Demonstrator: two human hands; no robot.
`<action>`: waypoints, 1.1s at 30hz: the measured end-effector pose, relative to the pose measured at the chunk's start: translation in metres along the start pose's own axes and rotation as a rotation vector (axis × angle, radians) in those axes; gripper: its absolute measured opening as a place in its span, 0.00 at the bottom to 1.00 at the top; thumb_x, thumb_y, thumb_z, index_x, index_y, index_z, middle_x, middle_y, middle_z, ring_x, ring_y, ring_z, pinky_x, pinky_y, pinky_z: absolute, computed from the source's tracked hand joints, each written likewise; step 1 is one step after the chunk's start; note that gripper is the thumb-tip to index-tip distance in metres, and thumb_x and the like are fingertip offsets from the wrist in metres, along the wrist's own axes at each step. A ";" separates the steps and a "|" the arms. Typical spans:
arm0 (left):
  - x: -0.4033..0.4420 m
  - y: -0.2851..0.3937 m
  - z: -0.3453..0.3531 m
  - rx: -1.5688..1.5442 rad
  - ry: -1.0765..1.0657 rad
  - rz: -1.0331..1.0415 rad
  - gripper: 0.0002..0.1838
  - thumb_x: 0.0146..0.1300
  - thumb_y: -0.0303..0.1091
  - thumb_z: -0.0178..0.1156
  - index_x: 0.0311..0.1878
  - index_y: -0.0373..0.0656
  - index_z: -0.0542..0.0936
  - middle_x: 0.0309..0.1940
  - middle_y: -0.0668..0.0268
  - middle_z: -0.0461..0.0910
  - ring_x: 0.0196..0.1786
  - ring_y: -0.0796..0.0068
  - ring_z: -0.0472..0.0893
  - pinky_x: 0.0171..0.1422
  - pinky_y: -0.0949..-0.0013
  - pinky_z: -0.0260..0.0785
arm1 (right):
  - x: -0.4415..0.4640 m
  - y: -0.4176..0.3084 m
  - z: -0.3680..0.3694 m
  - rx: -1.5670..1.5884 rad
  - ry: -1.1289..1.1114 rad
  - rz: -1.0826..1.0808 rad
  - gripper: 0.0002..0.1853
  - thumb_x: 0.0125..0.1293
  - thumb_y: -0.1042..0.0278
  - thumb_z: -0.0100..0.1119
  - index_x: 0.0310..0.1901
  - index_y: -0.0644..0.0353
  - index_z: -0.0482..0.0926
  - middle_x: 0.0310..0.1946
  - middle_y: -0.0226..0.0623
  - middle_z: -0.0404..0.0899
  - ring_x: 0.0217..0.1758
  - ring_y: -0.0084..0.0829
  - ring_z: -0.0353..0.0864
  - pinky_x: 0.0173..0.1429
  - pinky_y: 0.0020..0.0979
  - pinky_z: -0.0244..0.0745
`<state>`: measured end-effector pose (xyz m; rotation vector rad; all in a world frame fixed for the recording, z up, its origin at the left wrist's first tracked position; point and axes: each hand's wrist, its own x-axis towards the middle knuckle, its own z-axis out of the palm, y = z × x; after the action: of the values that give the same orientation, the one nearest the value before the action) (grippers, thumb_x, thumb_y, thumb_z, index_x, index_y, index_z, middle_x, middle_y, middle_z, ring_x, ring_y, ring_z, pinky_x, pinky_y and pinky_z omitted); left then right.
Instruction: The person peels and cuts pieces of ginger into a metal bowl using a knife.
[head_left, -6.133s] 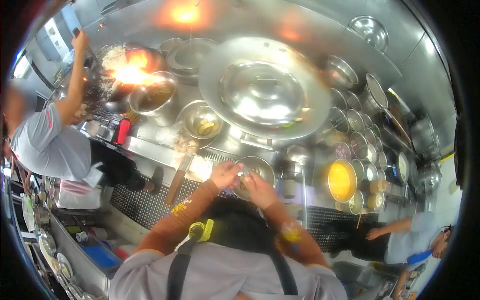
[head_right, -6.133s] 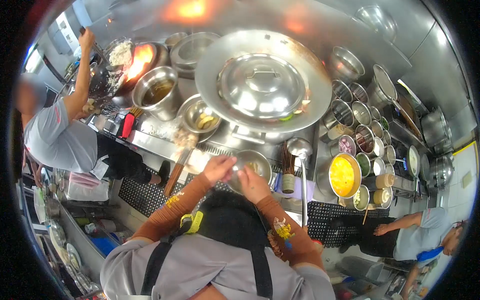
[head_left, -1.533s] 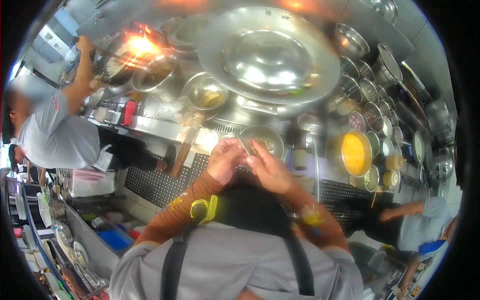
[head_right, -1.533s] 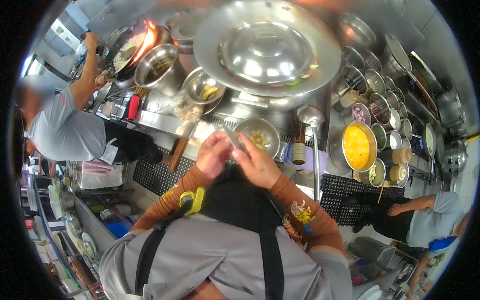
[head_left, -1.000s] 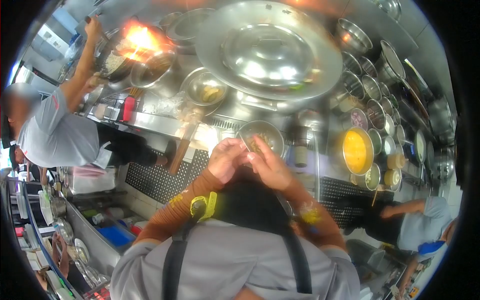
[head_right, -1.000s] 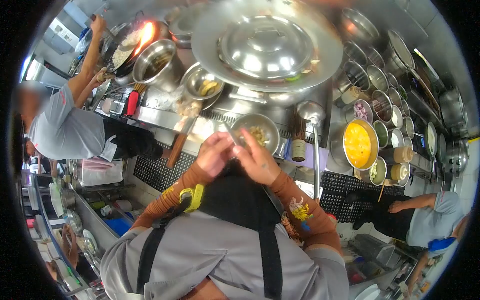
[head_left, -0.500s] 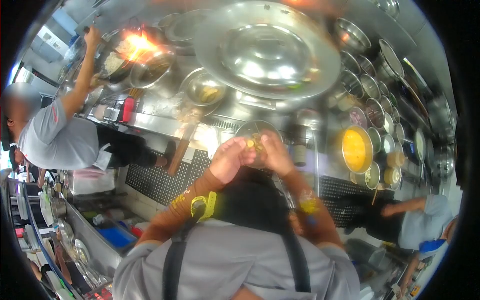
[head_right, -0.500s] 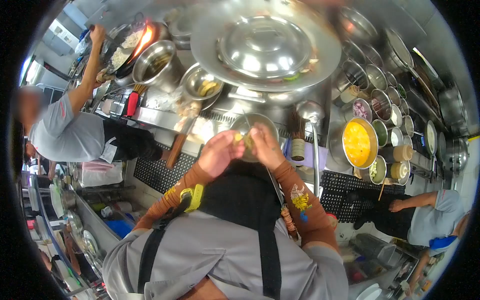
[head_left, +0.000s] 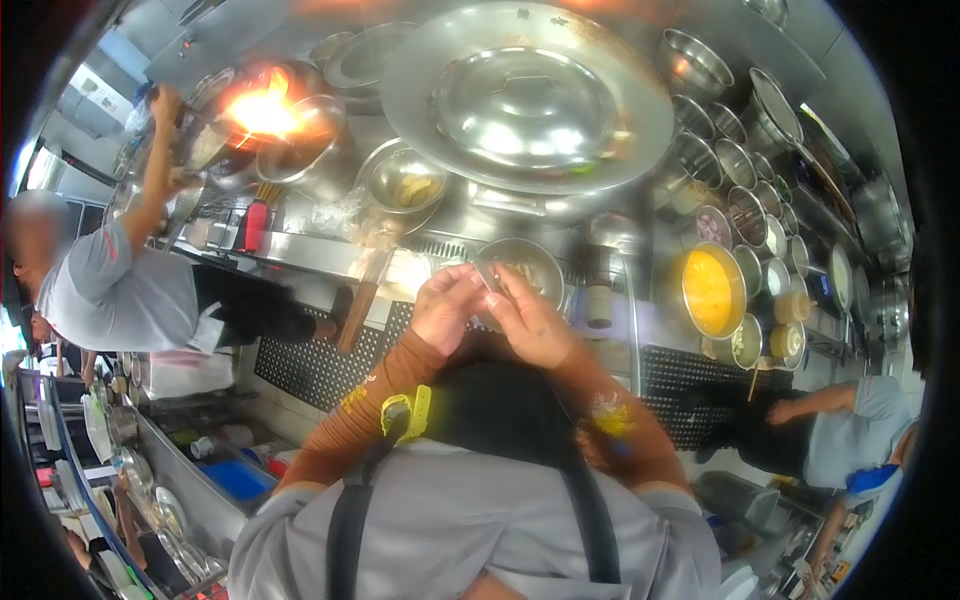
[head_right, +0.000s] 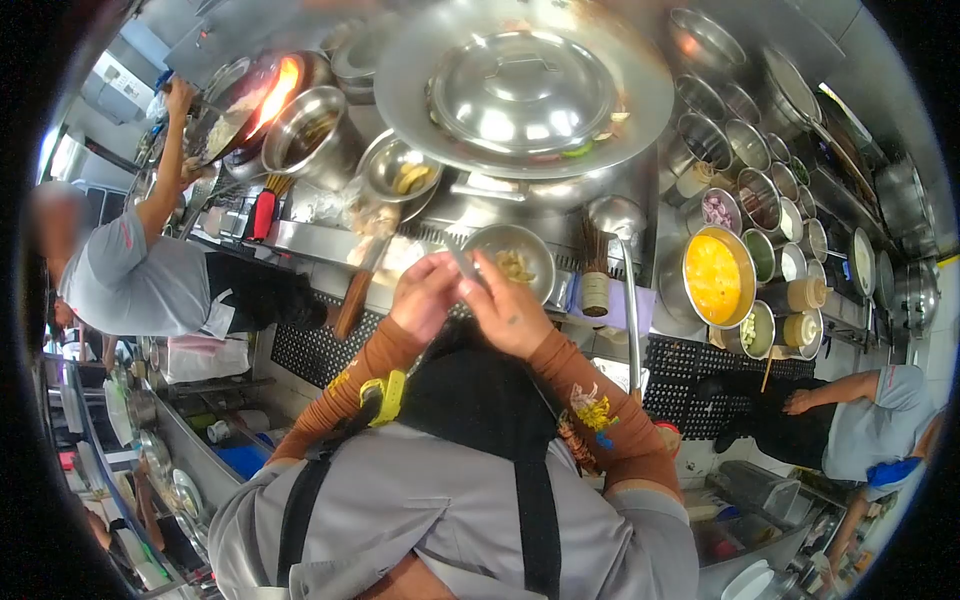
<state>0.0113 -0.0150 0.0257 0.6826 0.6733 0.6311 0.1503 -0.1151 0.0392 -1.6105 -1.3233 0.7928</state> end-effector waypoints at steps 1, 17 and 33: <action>-0.001 0.000 0.000 -0.006 0.003 0.007 0.07 0.69 0.28 0.60 0.47 0.38 0.77 0.41 0.65 0.82 0.42 0.77 0.81 0.47 0.72 0.76 | -0.001 -0.002 0.000 0.003 -0.009 0.008 0.31 0.74 0.51 0.49 0.68 0.69 0.63 0.55 0.66 0.75 0.62 0.55 0.76 0.64 0.42 0.71; 0.001 -0.006 -0.021 -0.170 -0.095 -0.050 0.15 0.71 0.30 0.57 0.58 0.39 0.75 0.46 0.65 0.81 0.47 0.74 0.80 0.52 0.70 0.73 | 0.005 0.003 -0.008 0.288 -0.058 0.246 0.28 0.75 0.54 0.50 0.66 0.68 0.65 0.39 0.39 0.80 0.34 0.26 0.79 0.39 0.28 0.75; 0.012 -0.009 -0.026 -0.107 -0.052 -0.010 0.12 0.71 0.29 0.55 0.56 0.39 0.75 0.49 0.61 0.80 0.52 0.68 0.80 0.60 0.62 0.74 | 0.001 -0.011 0.007 0.026 -0.019 -0.022 0.31 0.73 0.53 0.51 0.69 0.69 0.63 0.54 0.64 0.77 0.58 0.53 0.80 0.62 0.40 0.73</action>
<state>0.0025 -0.0027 -0.0009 0.5939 0.5905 0.6331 0.1398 -0.1121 0.0459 -1.5688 -1.3366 0.8101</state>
